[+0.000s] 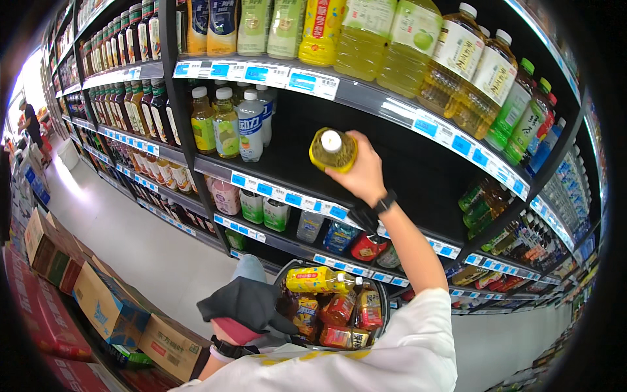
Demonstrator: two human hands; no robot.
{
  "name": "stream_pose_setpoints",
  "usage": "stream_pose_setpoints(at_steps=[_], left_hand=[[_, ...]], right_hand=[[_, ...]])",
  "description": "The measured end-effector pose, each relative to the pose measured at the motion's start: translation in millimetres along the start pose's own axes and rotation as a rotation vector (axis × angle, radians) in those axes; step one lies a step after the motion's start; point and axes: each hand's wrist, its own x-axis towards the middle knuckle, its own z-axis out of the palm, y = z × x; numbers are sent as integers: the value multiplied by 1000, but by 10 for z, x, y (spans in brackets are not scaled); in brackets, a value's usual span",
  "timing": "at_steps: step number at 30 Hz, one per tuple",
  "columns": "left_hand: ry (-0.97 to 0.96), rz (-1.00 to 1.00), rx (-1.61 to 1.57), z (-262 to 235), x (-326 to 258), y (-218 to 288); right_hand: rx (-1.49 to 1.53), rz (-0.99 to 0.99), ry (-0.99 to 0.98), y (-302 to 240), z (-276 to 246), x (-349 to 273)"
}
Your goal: The person repeatedly picks various bottled beverages from a store shelf and places them into a handheld shopping basket. They handle multiple bottles one at a time, including different brands and sizes, and continue filling the basket throughout the clip.
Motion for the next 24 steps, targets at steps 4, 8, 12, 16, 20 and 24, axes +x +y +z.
stream_pose_setpoints(at_steps=[4, 8, 12, 16, 20, 24], left_hand=[[-298, -316, -1993, 427, -47, 99], [-191, -441, -2029, 787, 19, 406], [-319, -324, -2562, 852, -126, 785], [-297, -402, -2264, 1024, -439, 828], [-337, -627, -2468, 1317, -720, 697], [-309, -719, -2416, 1398, -781, 505]], right_hand=[[251, 61, -67, -621, -712, -744], [609, 196, -234, -1115, -1063, -1468], [574, 110, -435, -1371, -1028, -2018], [562, 98, -315, -1429, -778, -2447], [597, 223, -266, -1436, -514, -2910], [580, 221, -183, -1409, -321, -3219]])
